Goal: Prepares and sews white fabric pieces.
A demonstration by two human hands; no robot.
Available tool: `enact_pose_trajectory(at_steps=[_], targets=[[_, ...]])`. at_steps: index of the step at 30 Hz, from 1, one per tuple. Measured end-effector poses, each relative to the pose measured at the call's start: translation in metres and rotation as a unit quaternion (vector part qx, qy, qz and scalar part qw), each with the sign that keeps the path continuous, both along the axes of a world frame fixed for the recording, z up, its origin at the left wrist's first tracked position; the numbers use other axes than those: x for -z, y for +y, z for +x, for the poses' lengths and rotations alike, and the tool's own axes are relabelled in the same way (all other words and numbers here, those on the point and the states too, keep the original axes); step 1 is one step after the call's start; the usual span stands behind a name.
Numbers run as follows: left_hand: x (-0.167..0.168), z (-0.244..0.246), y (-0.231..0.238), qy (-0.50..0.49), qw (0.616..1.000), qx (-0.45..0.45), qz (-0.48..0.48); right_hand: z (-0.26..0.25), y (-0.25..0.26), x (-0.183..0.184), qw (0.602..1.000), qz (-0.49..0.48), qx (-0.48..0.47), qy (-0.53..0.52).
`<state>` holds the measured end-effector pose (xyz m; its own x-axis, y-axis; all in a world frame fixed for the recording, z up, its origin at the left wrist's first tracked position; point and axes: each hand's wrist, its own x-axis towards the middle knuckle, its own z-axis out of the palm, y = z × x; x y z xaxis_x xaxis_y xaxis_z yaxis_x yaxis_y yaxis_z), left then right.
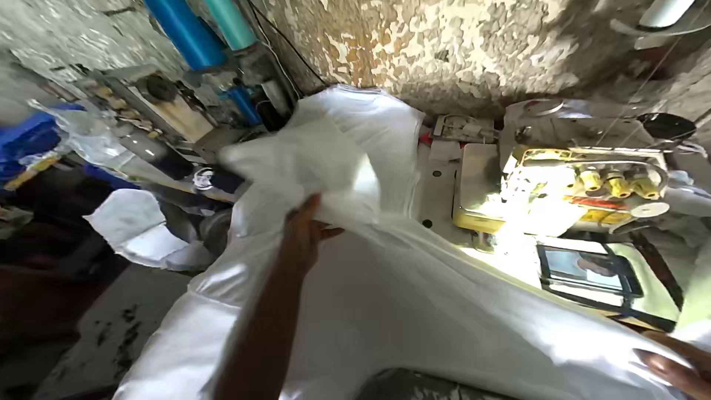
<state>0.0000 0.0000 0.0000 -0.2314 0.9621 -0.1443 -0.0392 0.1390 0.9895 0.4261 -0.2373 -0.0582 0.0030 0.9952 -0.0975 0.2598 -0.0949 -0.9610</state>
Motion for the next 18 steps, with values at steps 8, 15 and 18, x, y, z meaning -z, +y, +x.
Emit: enact_pose_trajectory(at_steps=[8, 15, 18], targets=[[0.149, 0.0, 0.03, 0.365, 0.908, 0.205, -0.01, 0.018, -0.033, 0.163, 0.895, -0.378, -0.042, -0.234], [0.129, 0.049, 0.032, 0.496, 0.767, 0.289, 0.288, -0.081, 0.102, 0.087, 0.944, 0.059, -0.006, -0.324], [0.13, 0.093, 0.043, 0.425, 0.727, 0.409, 0.352, -0.114, 0.165, 0.082, 0.932, 0.005, 0.009, -0.362]])
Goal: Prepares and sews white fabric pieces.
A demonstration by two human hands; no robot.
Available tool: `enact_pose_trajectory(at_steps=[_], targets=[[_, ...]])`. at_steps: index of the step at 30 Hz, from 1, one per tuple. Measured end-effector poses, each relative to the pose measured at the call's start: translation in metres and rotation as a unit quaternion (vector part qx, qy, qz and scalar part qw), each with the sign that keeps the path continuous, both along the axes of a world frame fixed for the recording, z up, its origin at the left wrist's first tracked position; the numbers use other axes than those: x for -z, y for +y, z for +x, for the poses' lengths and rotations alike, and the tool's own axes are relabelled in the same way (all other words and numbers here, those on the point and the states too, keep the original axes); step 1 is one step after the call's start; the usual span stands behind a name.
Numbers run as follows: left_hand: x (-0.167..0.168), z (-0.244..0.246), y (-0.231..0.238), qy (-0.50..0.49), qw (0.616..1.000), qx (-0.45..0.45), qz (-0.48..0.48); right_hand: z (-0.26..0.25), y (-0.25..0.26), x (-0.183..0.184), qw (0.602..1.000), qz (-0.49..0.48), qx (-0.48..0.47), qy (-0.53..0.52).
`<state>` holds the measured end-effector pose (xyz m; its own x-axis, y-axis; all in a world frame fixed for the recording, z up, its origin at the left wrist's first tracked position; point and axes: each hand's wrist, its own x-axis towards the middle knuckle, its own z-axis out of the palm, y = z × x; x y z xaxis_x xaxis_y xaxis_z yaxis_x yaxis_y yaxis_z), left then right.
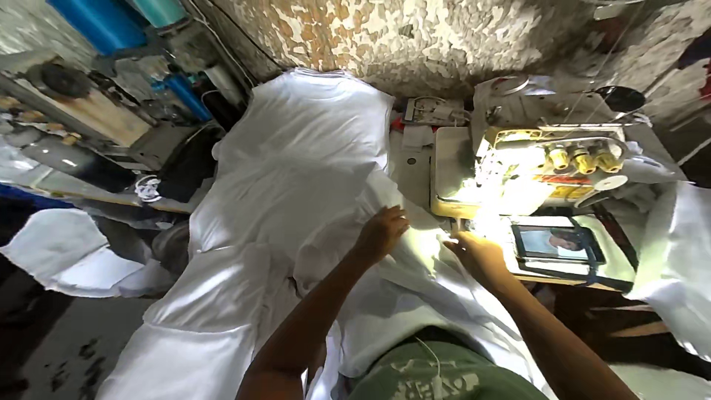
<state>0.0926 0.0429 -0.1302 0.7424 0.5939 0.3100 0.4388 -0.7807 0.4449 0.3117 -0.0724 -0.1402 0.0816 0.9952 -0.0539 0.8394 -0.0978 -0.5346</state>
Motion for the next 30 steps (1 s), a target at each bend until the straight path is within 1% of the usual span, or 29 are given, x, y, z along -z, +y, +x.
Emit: enact_pose_trajectory(at_steps=[1, 3, 5, 6, 7, 8, 10, 11, 12, 13, 14, 15, 17, 19, 20, 22, 23, 24, 25, 27, 29, 30], targets=[[0.002, 0.014, 0.005, 0.013, 0.999, 0.033, -0.029, -0.006, 0.015, 0.006, 0.999, -0.035, 0.008, -0.011], [0.004, 0.042, 0.017, 0.091, 0.99, 0.051, -0.091, -0.014, 0.031, 0.021, 0.998, -0.056, 0.012, -0.035], [0.009, 0.063, 0.033, 0.197, 0.972, 0.04, -0.124, -0.023, 0.031, 0.037, 0.998, -0.013, 0.027, -0.055], [0.01, 0.072, 0.039, 0.259, 0.955, 0.024, -0.139, -0.025, 0.029, 0.042, 0.997, 0.008, 0.039, -0.061], [0.011, 0.079, 0.046, 0.309, 0.938, 0.012, -0.153, -0.026, 0.028, 0.046, 0.997, 0.01, 0.05, -0.061], [0.013, 0.083, 0.05, 0.332, 0.93, 0.003, -0.157, -0.026, 0.027, 0.049, 0.996, 0.016, 0.058, -0.06], [0.015, 0.084, 0.054, 0.315, 0.935, -0.011, -0.162, -0.025, 0.027, 0.053, 0.996, 0.042, 0.065, -0.052], [0.017, 0.08, 0.055, 0.288, 0.944, -0.008, -0.163, -0.024, 0.028, 0.055, 0.995, 0.057, 0.064, -0.051], [0.021, 0.072, 0.055, 0.237, 0.96, 0.001, -0.151, -0.025, 0.03, 0.059, 0.993, 0.079, 0.06, -0.055], [0.028, 0.061, 0.056, 0.15, 0.981, 0.017, -0.118, -0.025, 0.032, 0.063, 0.99, 0.116, 0.055, -0.065], [0.031, 0.05, 0.057, 0.065, 0.994, 0.032, -0.08, -0.026, 0.035, 0.066, 0.984, 0.153, 0.049, -0.078], [0.027, 0.037, 0.056, 0.002, 0.998, 0.035, -0.056, -0.028, 0.04, 0.067, 0.979, 0.178, 0.041, -0.091], [0.01, 0.006, 0.05, -0.045, 0.998, 0.034, -0.037, -0.033, 0.048, 0.06, 0.98, 0.175, 0.008, -0.099], [-0.002, -0.026, 0.038, -0.03, 0.999, 0.04, -0.013, -0.038, 0.057, 0.055, 0.98, 0.168, -0.028, -0.103], [-0.002, -0.041, 0.031, 0.002, 0.999, 0.041, -0.013, -0.041, 0.062, 0.053, 0.981, 0.158, -0.042, -0.101], [0.003, -0.066, 0.016, 0.089, 0.994, 0.027, -0.065, -0.045, 0.074, 0.056, 0.98, 0.167, -0.053, -0.093], [0.007, -0.074, 0.011, 0.124, 0.985, 0.008, -0.12, -0.046, 0.079, 0.055, 0.984, 0.146, -0.06, -0.087], [0.013, -0.081, 0.007, 0.126, 0.978, -0.012, -0.167, -0.048, 0.082, 0.051, 0.988, 0.11, -0.071, -0.079], [0.022, -0.086, 0.003, 0.096, 0.977, -0.028, -0.189, -0.05, 0.086, 0.046, 0.991, 0.078, -0.082, -0.077], [0.034, -0.087, -0.002, 0.044, 0.978, -0.058, -0.194, -0.054, 0.095, 0.038, 0.991, 0.056, -0.094, -0.08], [0.039, -0.081, -0.006, 0.039, 0.98, -0.075, -0.181, -0.057, 0.103, 0.025, 0.993, 0.035, -0.091, -0.062], [0.038, -0.079, -0.006, 0.05, 0.978, -0.081, -0.183, -0.058, 0.106, 0.018, 0.995, 0.052, -0.075, -0.039]])
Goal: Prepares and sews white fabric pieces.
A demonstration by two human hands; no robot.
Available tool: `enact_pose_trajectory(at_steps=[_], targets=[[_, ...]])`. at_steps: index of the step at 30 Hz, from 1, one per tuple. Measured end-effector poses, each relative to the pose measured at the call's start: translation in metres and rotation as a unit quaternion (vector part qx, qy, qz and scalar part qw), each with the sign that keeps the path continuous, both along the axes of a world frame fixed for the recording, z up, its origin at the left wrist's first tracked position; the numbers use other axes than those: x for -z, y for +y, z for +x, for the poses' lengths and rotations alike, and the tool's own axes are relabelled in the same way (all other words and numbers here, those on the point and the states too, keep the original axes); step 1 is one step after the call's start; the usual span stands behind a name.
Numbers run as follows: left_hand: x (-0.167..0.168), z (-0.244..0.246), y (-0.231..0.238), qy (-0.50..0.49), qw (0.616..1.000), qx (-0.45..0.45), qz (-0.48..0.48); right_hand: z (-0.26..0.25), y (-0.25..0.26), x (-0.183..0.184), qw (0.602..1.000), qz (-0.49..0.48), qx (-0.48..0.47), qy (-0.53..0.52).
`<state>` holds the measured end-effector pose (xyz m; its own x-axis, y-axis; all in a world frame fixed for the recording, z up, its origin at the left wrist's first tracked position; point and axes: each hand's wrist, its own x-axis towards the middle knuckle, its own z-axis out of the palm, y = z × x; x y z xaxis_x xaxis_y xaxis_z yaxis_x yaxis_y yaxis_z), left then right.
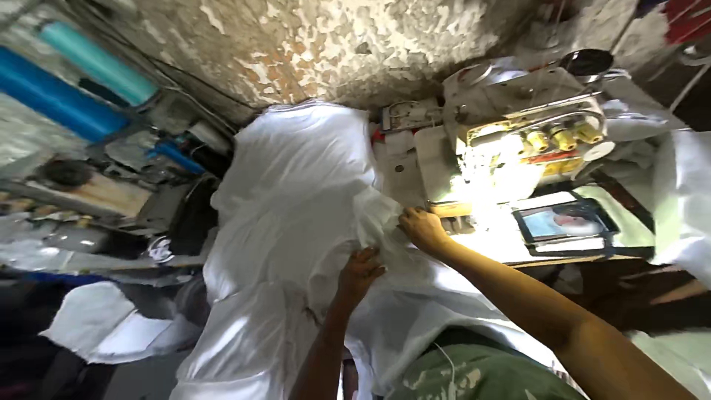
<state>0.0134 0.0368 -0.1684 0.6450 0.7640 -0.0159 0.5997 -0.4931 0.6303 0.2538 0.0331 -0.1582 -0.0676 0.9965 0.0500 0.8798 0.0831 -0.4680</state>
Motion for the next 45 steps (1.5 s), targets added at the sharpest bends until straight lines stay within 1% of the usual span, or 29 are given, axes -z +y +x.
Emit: enact_pose_trajectory(at_steps=[1, 3, 5, 7, 8, 9, 11, 12, 14, 15, 17, 20, 22, 24, 27, 29, 34, 38, 41, 43, 45], targets=[[-0.005, 0.002, 0.0, 0.013, 1.0, -0.003, -0.009, 0.0, 0.002, -0.007, 0.999, 0.024, 0.022, 0.034], [-0.018, 0.006, -0.001, 0.019, 1.0, -0.003, -0.01, 0.006, 0.003, -0.036, 0.992, 0.01, 0.058, 0.108], [-0.026, 0.013, -0.003, -0.04, 0.996, 0.017, 0.077, 0.019, 0.001, -0.06, 0.978, -0.012, 0.078, 0.195], [-0.038, 0.027, 0.001, -0.111, 0.979, 0.058, 0.162, 0.035, -0.002, -0.073, 0.95, -0.035, 0.096, 0.295], [-0.05, 0.036, 0.003, -0.139, 0.972, 0.08, 0.175, 0.041, -0.004, -0.076, 0.929, -0.055, 0.116, 0.347], [-0.062, 0.047, 0.004, -0.162, 0.966, 0.099, 0.175, 0.045, -0.008, -0.076, 0.894, -0.071, 0.141, 0.42], [-0.086, 0.07, 0.008, -0.189, 0.964, 0.117, 0.144, 0.051, -0.017, -0.076, 0.789, -0.106, 0.179, 0.578], [-0.096, 0.082, 0.01, -0.205, 0.965, 0.118, 0.112, 0.053, -0.023, -0.073, 0.76, -0.101, 0.183, 0.615], [-0.111, 0.104, 0.016, -0.265, 0.956, 0.121, 0.037, 0.054, -0.034, -0.072, 0.733, -0.055, 0.196, 0.649], [-0.116, 0.114, 0.019, -0.285, 0.949, 0.129, 0.034, 0.054, -0.038, -0.072, 0.722, -0.027, 0.202, 0.662], [-0.131, 0.129, 0.023, -0.274, 0.946, 0.143, 0.098, 0.051, -0.046, -0.075, 0.704, 0.034, 0.2, 0.681], [-0.158, 0.143, 0.021, -0.191, 0.943, 0.136, 0.238, 0.048, -0.062, -0.094, 0.712, 0.105, 0.161, 0.675], [-0.17, 0.146, 0.021, -0.162, 0.933, 0.137, 0.291, 0.048, -0.069, -0.106, 0.726, 0.13, 0.133, 0.662], [-0.177, 0.146, 0.022, -0.159, 0.924, 0.141, 0.317, 0.047, -0.073, -0.112, 0.744, 0.151, 0.112, 0.641], [-0.181, 0.146, 0.023, -0.182, 0.919, 0.149, 0.316, 0.043, -0.077, -0.116, 0.774, 0.186, 0.099, 0.597], [-0.18, 0.146, 0.023, -0.19, 0.921, 0.146, 0.308, 0.041, -0.078, -0.115, 0.785, 0.195, 0.093, 0.58], [-0.175, 0.144, 0.023, -0.199, 0.931, 0.137, 0.273, 0.039, -0.081, -0.115, 0.797, 0.195, 0.09, 0.565], [-0.175, 0.141, 0.022, -0.203, 0.939, 0.132, 0.245, 0.042, -0.085, -0.116, 0.829, 0.185, 0.069, 0.523], [-0.175, 0.141, 0.018, -0.209, 0.943, 0.124, 0.227, 0.042, -0.089, -0.116, 0.83, 0.182, 0.051, 0.525], [-0.175, 0.141, 0.014, -0.208, 0.947, 0.123, 0.213, 0.04, -0.088, -0.112, 0.821, 0.208, 0.06, 0.528], [-0.179, 0.138, 0.012, -0.179, 0.953, 0.13, 0.208, 0.038, -0.089, -0.107, 0.818, 0.229, 0.065, 0.524]])
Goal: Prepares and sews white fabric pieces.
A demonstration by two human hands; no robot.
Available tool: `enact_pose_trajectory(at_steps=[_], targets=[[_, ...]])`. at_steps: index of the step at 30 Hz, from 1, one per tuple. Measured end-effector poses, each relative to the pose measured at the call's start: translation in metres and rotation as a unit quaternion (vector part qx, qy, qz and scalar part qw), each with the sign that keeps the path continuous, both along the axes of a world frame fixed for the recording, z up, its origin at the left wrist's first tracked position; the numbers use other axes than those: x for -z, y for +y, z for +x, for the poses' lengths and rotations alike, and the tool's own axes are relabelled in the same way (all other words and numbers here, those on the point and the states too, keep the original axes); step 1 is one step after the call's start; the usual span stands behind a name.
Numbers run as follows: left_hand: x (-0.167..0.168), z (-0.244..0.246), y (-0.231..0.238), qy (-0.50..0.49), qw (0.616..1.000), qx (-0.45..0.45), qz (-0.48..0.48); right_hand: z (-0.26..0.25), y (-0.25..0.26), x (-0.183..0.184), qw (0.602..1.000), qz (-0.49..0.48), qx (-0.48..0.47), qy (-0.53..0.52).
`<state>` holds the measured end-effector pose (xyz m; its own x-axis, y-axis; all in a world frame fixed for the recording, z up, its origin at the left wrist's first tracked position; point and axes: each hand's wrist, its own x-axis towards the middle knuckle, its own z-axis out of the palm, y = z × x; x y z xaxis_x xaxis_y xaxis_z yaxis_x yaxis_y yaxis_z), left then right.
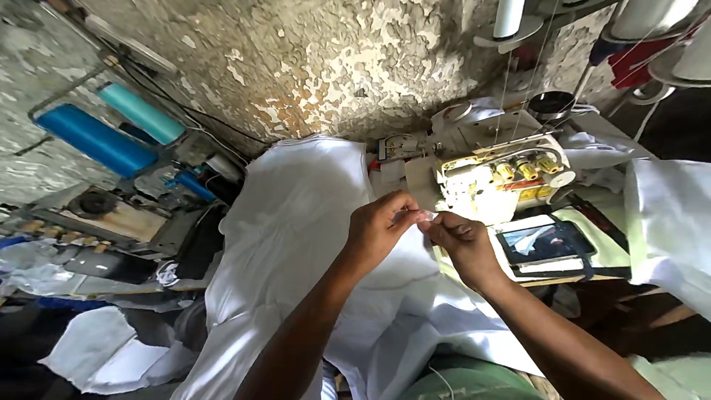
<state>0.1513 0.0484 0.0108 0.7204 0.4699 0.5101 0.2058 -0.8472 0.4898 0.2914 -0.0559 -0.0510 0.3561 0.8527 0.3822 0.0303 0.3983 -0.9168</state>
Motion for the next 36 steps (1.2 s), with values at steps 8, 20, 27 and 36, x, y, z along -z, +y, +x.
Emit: enact_pose_trajectory(at_steps=[8, 20, 27, 36], targets=[[-0.003, -0.07, -0.051, 0.293, 0.928, 0.142, 0.181, 0.016, -0.016, 0.011, 1.0, -0.02, 0.001, -0.015], [-0.049, -0.2, 0.063, 0.147, 0.963, 0.02, 0.226, 0.013, 0.01, 0.022, 0.99, -0.028, -0.05, 0.127], [0.012, -0.058, 0.067, 0.268, 0.944, -0.172, -0.084, 0.001, 0.059, 0.061, 0.99, -0.129, -0.053, 0.011], [0.055, 0.01, 0.069, 0.157, 0.929, 0.081, -0.326, 0.004, 0.058, 0.057, 0.984, -0.161, -0.022, 0.07]])
